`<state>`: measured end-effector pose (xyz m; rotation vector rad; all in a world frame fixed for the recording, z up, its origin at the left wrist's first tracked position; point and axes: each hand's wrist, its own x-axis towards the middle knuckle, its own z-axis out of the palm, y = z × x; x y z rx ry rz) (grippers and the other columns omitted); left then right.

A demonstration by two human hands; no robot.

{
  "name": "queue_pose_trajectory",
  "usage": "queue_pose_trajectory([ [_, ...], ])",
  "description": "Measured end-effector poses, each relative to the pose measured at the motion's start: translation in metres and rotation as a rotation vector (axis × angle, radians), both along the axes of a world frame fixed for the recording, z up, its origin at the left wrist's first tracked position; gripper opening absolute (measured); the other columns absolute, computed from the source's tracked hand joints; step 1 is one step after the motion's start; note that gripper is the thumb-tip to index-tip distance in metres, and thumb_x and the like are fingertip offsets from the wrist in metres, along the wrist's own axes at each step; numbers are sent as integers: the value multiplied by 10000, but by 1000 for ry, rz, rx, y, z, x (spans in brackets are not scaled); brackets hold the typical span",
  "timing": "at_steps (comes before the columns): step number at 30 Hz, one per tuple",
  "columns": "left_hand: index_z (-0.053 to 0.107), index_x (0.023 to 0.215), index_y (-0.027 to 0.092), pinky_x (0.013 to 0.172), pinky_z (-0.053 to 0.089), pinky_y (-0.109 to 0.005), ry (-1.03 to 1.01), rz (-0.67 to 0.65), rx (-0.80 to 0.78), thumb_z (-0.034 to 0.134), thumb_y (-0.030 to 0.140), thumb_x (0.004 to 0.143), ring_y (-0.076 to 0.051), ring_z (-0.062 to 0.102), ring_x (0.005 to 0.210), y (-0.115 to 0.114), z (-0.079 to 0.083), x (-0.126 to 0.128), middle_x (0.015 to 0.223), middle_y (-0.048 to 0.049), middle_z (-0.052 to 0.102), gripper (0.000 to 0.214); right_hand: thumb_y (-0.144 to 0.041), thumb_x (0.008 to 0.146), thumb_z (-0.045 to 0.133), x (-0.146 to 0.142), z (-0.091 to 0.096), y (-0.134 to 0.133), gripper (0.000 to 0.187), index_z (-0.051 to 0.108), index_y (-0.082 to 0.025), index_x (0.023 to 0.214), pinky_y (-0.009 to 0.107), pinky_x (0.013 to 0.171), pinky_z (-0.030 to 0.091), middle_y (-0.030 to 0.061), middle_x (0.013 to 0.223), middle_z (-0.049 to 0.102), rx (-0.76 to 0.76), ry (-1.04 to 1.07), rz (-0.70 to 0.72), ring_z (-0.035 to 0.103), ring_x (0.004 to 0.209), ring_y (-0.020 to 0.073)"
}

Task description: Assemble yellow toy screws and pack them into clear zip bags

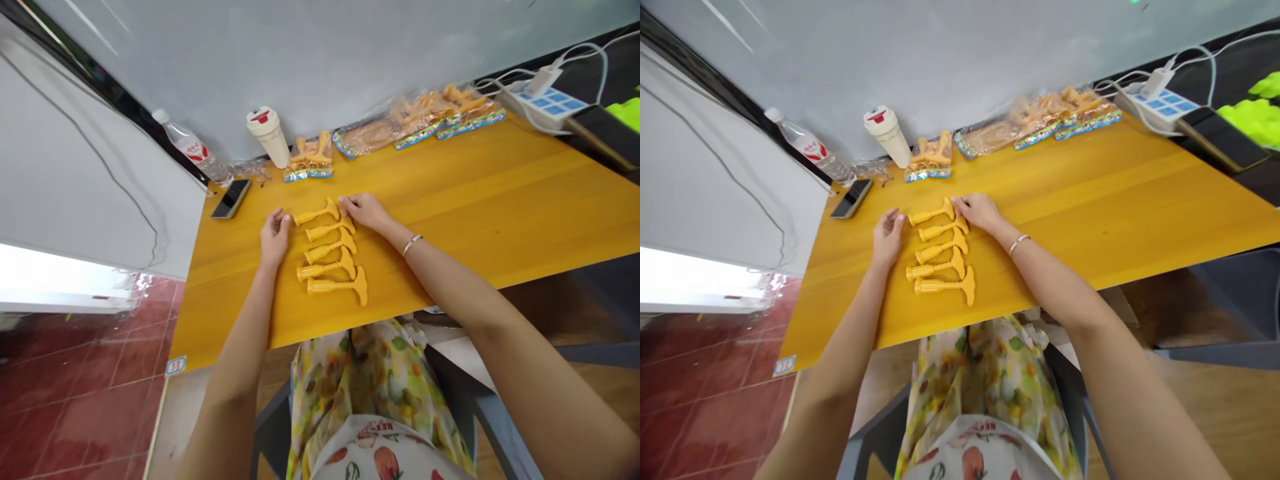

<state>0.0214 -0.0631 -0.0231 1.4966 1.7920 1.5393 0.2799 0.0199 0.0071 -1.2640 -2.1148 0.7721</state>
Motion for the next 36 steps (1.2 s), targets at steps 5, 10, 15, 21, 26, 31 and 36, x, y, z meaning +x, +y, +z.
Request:
queue_pose_trajectory([
  [5,627,1209,145,947,528,-354,-17,-15,12,632,603,861,-194,673,956,0,0,1,1007,-103,695,575,-511,986,408,1,-3,2,542,673,-174,655,279,617,307,8,577,569,20,-4,1,496,588,140],
  [10,626,1200,157,951,529,-366,-52,-28,20,646,564,866,-199,683,944,1,0,2,994,-96,710,527,-523,971,397,1,-4,3,551,658,-170,637,283,601,299,5,556,545,18,-15,-9,483,572,141],
  [15,618,1219,143,933,531,-358,-63,-52,0,637,499,886,-196,687,932,3,-2,2,1011,-103,718,489,-528,955,397,1,-2,2,542,645,-175,627,291,583,271,-12,513,480,13,-18,-23,430,536,134],
  [21,626,1230,142,933,534,-363,-67,-61,4,635,467,891,-196,686,922,4,-6,1,1002,-97,713,469,-490,963,392,0,4,-2,521,620,-173,619,289,597,278,-12,527,467,-4,-44,-22,425,542,133],
  [26,634,1221,160,923,536,-366,-64,-55,-14,640,460,889,-202,683,925,4,-5,1,1020,-96,711,448,-493,972,392,1,1,0,525,627,-173,630,287,599,280,-16,527,477,-12,-59,-24,447,557,137],
  [31,635,1211,161,923,532,-360,-56,-63,-13,635,444,897,-198,687,917,4,-3,2,994,-89,715,423,-499,965,415,1,1,0,523,599,-179,594,290,593,273,-21,499,450,-16,-36,-31,441,550,137],
  [36,630,1214,155,911,534,-354,-62,-72,-23,629,444,901,-195,689,915,4,-4,2,1017,-100,721,426,-552,948,415,2,2,0,546,584,-186,580,299,597,270,-25,485,410,-26,24,-26,423,544,141],
])
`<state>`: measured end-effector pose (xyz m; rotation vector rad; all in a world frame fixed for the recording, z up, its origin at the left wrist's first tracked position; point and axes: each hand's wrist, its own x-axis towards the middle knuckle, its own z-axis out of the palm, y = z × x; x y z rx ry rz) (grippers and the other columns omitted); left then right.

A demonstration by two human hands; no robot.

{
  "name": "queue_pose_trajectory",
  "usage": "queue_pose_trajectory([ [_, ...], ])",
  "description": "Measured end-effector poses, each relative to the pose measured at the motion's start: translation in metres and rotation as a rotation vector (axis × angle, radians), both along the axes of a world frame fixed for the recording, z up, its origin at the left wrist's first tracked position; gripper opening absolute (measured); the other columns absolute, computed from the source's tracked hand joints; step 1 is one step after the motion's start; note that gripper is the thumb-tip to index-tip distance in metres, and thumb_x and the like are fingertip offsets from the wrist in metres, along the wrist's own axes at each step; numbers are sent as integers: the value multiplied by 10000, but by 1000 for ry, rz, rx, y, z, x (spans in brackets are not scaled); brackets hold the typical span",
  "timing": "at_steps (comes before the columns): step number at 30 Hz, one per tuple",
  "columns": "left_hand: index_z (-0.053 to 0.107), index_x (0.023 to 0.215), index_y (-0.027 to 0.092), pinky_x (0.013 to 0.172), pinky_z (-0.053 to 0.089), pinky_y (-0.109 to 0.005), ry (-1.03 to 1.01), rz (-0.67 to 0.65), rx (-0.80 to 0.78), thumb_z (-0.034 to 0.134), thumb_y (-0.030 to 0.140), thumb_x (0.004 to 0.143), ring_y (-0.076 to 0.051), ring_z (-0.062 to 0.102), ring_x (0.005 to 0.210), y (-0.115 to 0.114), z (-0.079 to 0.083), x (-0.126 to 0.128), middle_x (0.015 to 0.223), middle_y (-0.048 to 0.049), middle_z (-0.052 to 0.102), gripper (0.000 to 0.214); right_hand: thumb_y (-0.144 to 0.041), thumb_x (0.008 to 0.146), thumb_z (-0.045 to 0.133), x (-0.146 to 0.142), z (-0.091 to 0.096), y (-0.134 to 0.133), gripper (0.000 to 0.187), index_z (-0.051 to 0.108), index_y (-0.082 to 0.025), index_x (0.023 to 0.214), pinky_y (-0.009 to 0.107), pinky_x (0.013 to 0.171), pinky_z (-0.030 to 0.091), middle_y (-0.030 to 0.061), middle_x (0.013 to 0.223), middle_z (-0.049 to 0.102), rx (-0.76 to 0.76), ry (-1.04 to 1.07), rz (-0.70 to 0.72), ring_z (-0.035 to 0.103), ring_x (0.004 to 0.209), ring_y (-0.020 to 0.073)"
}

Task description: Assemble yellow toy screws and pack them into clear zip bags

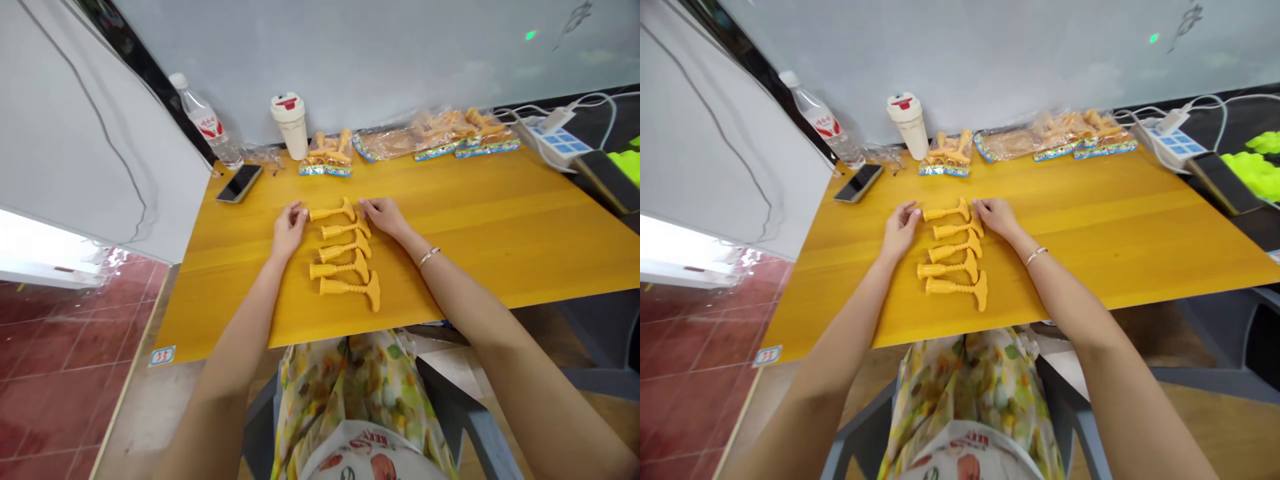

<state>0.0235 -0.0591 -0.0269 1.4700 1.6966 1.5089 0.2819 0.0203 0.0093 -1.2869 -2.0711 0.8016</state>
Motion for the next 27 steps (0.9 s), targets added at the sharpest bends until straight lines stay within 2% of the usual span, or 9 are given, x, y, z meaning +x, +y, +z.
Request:
queue_pose_trajectory([
  [6,632,1215,165,929,525,-374,5,0,2,626,467,895,-208,685,936,0,-1,-1,1033,-104,719,440,-650,922,394,3,-3,5,530,435,-227,606,290,594,312,-32,570,401,-18,263,-93,401,566,129],
  [10,629,1223,158,927,525,-364,10,-5,7,629,480,887,-201,682,922,-1,-2,-2,1001,-94,713,465,-535,944,448,3,-4,9,381,397,-239,709,254,551,353,-41,645,453,-103,402,-204,422,556,110],
  [14,621,1229,152,925,524,-357,9,-4,3,626,494,889,-195,678,920,-2,-1,-2,1000,-91,709,482,-389,935,547,0,-4,11,260,389,-247,785,229,492,357,-68,671,462,-167,490,-244,399,509,87],
  [21,614,1220,153,905,524,-335,42,-2,19,611,523,901,-190,679,913,-1,1,-2,1006,-93,715,489,-152,931,519,-1,-4,11,249,417,-228,716,207,473,326,-81,614,445,-181,510,-217,393,483,72],
  [27,630,1202,158,913,527,-339,47,15,-3,624,514,878,-189,679,903,-5,2,-2,994,-84,721,481,-82,955,457,-2,7,1,297,411,-216,694,183,583,376,-84,632,438,-163,408,-257,414,579,60],
])
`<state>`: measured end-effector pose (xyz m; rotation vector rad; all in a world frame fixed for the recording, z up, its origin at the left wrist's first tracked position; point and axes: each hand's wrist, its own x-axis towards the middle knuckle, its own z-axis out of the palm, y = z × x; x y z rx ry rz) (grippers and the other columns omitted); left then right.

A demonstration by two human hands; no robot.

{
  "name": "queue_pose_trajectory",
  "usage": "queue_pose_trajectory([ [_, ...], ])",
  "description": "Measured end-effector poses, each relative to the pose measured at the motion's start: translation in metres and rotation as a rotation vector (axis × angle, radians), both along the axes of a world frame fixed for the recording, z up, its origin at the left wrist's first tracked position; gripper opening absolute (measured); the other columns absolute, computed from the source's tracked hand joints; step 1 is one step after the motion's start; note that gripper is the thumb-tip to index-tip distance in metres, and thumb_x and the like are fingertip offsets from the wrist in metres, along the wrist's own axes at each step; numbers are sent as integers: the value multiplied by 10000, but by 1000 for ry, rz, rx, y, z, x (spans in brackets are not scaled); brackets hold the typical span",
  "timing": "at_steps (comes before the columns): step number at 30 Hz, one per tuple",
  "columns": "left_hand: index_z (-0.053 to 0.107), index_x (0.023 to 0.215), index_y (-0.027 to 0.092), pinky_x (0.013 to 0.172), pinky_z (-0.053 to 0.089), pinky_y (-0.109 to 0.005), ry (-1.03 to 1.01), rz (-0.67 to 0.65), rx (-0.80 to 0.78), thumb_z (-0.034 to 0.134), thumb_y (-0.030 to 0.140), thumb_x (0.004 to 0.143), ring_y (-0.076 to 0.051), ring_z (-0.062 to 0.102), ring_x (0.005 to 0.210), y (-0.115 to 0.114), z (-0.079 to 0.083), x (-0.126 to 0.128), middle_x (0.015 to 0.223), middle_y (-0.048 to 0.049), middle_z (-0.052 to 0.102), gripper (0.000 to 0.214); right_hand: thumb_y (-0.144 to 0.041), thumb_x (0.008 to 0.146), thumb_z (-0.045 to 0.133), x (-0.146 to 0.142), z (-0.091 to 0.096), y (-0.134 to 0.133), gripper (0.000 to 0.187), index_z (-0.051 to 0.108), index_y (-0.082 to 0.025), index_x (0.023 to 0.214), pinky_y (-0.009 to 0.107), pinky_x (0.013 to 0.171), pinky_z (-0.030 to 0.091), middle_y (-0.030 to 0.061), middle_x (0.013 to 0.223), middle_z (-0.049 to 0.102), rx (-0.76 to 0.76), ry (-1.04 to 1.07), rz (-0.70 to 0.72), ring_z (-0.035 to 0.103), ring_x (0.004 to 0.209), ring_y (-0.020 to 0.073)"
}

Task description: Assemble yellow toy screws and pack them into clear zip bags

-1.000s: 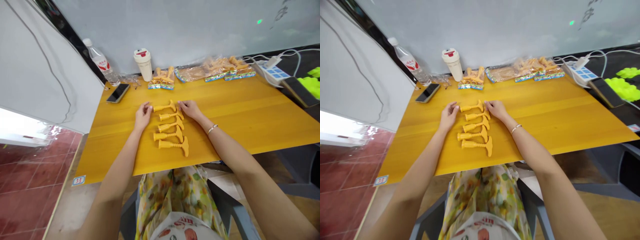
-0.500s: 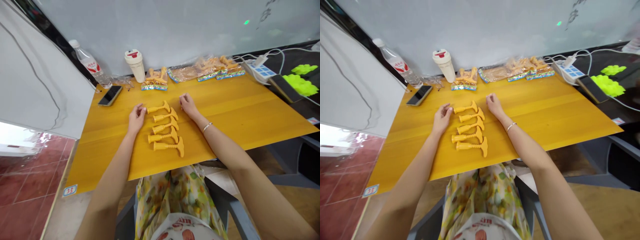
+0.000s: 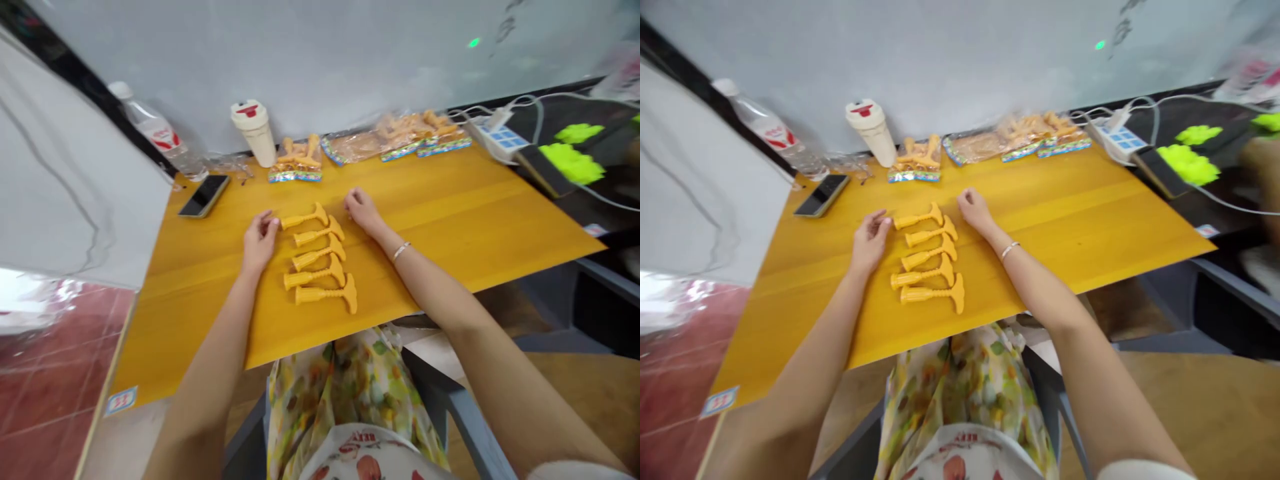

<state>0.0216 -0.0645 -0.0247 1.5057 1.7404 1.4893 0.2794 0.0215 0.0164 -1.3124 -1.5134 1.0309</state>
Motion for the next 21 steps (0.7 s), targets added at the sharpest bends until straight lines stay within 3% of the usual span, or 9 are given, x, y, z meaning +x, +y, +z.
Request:
queue_pose_trajectory([
  [5,629,1201,145,932,527,-349,-1,16,-10,630,464,885,-197,685,927,-2,6,3,1023,-96,724,448,-150,978,481,2,6,-1,305,439,-208,681,194,665,396,-85,603,439,1,-64,22,426,612,64],
  [11,628,1202,147,981,516,-352,5,-7,-35,603,398,932,-211,683,1028,-2,7,10,1104,-127,711,370,-211,957,482,5,-4,9,302,447,-214,658,248,533,341,-73,574,440,12,9,60,420,508,87],
  [15,660,1165,165,970,524,-369,162,-26,-29,588,357,932,-229,637,1103,1,8,5,1191,-137,642,311,-296,915,496,5,-12,12,261,451,-225,668,258,518,346,-62,581,459,24,9,82,434,490,100],
  [18,665,1179,177,994,510,-401,305,-9,-41,591,361,918,-266,566,1217,18,19,-7,1254,-154,577,328,-369,880,499,6,-13,12,256,452,-231,670,257,531,355,-49,595,467,35,0,94,443,539,115],
  [21,644,1214,169,1067,452,-431,440,102,-114,565,343,925,-283,524,1276,50,38,-24,1299,-172,564,347,-466,841,513,7,-15,13,289,444,-238,677,258,537,363,-39,605,472,56,7,102,438,584,129],
])
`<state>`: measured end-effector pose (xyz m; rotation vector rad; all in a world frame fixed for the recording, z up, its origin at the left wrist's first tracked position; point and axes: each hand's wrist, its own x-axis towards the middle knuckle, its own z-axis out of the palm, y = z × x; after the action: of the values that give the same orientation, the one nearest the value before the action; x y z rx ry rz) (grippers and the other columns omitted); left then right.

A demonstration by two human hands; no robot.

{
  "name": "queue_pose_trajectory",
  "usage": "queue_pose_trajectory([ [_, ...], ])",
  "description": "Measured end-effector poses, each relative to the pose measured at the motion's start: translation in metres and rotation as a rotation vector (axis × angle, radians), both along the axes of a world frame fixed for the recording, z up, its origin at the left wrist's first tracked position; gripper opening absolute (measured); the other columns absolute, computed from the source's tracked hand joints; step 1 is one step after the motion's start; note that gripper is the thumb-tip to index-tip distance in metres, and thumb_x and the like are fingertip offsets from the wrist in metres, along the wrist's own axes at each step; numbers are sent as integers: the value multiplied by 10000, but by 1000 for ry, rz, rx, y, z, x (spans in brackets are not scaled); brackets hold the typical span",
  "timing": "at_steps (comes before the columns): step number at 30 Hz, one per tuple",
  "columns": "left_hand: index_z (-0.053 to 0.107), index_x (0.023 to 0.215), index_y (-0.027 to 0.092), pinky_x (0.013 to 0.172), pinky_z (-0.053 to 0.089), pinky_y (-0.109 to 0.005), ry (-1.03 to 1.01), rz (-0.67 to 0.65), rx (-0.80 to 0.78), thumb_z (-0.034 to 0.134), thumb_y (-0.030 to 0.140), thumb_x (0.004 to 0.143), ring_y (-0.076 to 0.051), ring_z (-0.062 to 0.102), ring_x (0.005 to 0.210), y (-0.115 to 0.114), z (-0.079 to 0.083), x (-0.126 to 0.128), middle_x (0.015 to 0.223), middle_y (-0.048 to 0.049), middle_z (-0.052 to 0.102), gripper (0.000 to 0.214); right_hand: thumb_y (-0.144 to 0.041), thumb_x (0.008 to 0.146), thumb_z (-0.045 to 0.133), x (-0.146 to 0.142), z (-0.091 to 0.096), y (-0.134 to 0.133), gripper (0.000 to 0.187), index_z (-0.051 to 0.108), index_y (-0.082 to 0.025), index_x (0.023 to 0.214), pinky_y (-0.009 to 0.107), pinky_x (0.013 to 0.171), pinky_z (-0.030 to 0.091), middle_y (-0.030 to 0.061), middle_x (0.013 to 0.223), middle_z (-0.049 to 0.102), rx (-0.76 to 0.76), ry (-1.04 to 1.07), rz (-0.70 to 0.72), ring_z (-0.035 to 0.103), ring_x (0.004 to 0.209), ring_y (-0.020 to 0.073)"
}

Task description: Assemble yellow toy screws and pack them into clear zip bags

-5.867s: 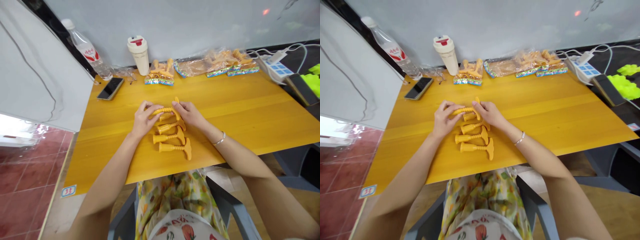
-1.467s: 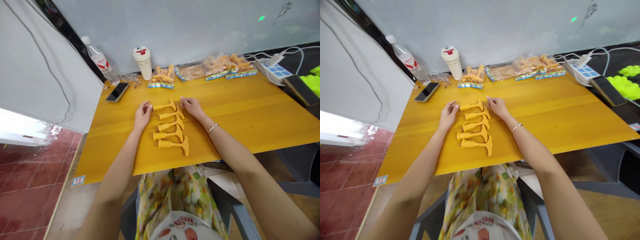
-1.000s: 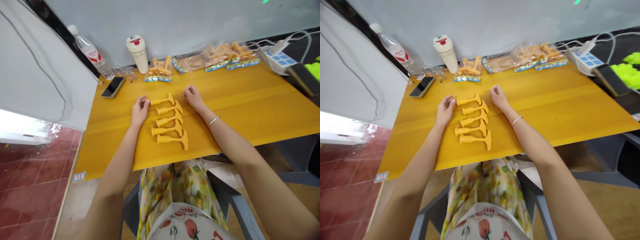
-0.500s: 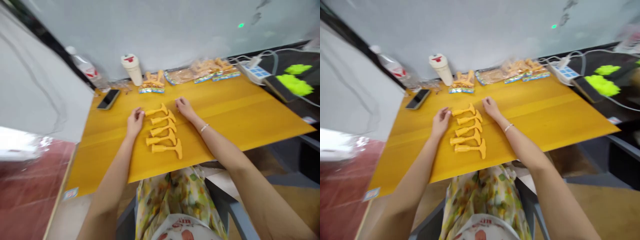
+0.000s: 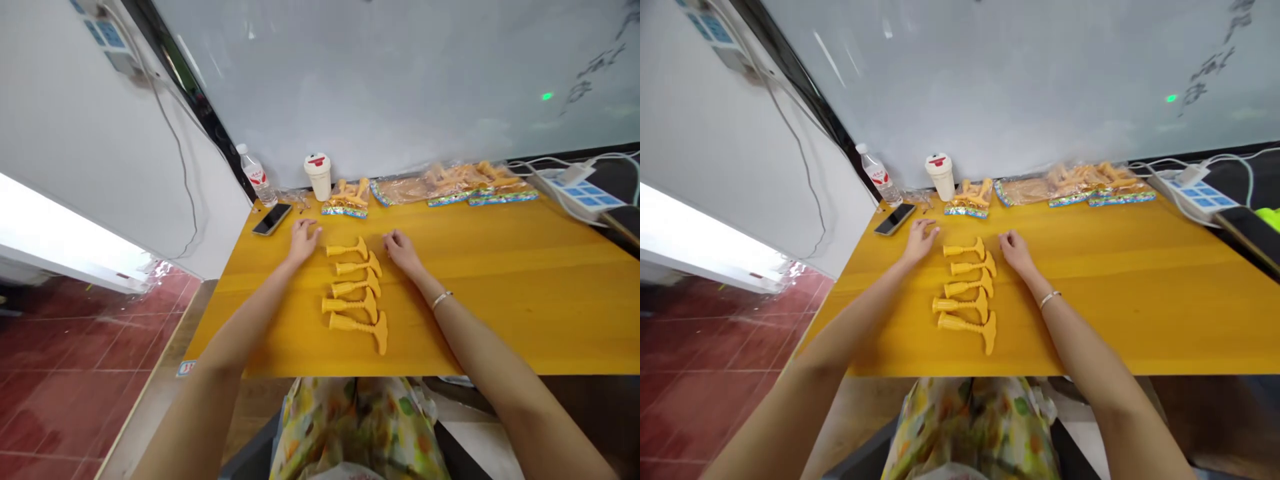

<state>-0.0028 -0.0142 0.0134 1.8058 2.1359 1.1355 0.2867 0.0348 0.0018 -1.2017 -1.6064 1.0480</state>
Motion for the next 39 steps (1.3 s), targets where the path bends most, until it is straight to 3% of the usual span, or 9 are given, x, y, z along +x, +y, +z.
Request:
queue_pose_trajectory([
  [6,593,1296,116,1148,327,-492,93,196,-130,530,296,911,-351,466,1344,75,30,-27,1306,-194,621,429,-589,794,508,0,-3,1,368,428,-246,690,274,544,362,-31,623,469,7,-10,24,430,609,142],
  [10,539,1377,152,1154,272,-558,115,247,-202,527,311,901,-392,375,1422,112,31,-34,1379,-172,600,501,-616,795,493,-1,-4,-1,394,419,-245,686,282,557,339,-43,602,432,31,-17,26,404,596,137],
  [14,575,1296,94,1153,216,-614,147,253,-266,588,295,847,-433,370,1416,132,22,-38,1350,-245,602,492,-623,808,504,-1,-3,-4,416,420,-238,675,293,594,340,-49,606,426,54,-26,34,394,589,129],
  [18,592,1197,55,1145,222,-616,192,229,-299,607,212,793,-447,386,1394,136,16,-44,1284,-293,617,434,-612,818,514,-2,-2,-5,412,416,-240,670,297,606,336,-47,613,432,60,-19,25,388,588,131],
  [25,605,1103,159,1054,407,-554,152,142,-317,665,288,806,-405,558,1246,125,14,-48,1144,-218,672,329,-628,799,529,1,-2,-4,407,415,-251,695,281,558,332,-48,607,420,17,-28,59,397,589,138],
  [30,554,1260,164,1017,450,-529,59,164,-297,751,250,740,-423,617,1188,116,10,-46,1381,-265,535,563,-629,797,527,2,-4,-2,405,420,-248,710,264,541,341,-52,613,417,23,-33,60,395,586,129],
  [32,567,1244,146,1036,439,-518,22,173,-267,729,207,743,-417,609,1208,112,11,-46,1401,-269,526,530,-627,791,527,1,-4,-2,404,424,-246,706,262,537,348,-49,615,430,25,-38,61,400,586,128],
  [36,638,1037,129,1073,418,-479,-83,205,-186,635,126,782,-367,612,1213,101,19,-46,1226,-228,659,255,-643,776,533,1,-3,-2,418,432,-244,703,259,528,359,-47,615,441,23,-33,57,405,586,126],
  [39,635,921,142,1006,485,-434,-220,251,-134,606,106,779,-309,675,1075,91,27,-43,998,-164,719,150,-638,778,527,1,-3,-3,410,433,-245,703,259,529,367,-47,616,441,27,-41,61,404,586,127],
])
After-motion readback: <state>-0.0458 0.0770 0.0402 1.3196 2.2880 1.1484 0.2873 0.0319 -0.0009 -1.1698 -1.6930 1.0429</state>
